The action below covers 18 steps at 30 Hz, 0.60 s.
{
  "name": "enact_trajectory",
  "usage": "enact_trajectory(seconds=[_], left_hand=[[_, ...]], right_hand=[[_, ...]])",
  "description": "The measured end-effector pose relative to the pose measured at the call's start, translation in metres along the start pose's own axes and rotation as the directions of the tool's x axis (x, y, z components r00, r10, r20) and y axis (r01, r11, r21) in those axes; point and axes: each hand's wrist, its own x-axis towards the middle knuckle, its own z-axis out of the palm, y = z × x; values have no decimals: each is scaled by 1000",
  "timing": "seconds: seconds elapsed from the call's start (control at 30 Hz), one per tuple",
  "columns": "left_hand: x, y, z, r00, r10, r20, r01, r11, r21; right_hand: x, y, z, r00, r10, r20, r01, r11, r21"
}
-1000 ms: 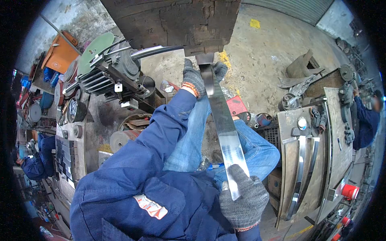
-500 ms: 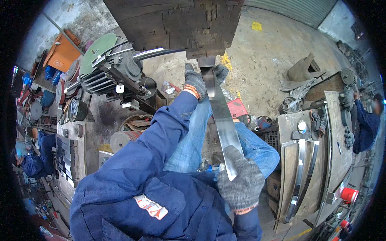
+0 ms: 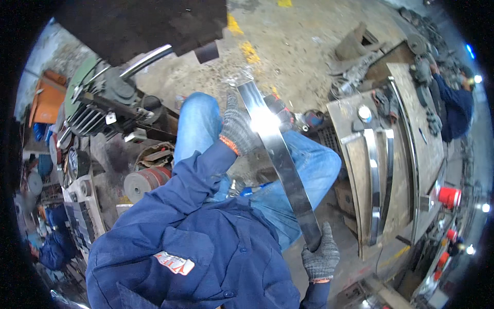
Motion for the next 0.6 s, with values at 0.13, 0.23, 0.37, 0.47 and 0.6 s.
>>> enact_trajectory(seconds=[0.13,0.23,0.37,0.47,0.6], left_hand=[[-12,-33,8,932,-209,297,286,926,-246],[-23,-40,21,907,-182,381,312,896,-317],[-25,-33,34,996,-55,72,51,997,60],[-18,-14,32,996,71,59,-77,991,105],[0,36,23,959,-20,284,57,991,-120]], right_hand=[[-23,37,23,979,201,-17,-201,980,-8],[-28,47,33,975,221,-21,-221,975,-6],[-25,50,36,973,230,8,-230,971,63],[-14,24,14,982,181,51,-183,983,28],[1,-28,-30,1000,-21,-10,22,996,90]])
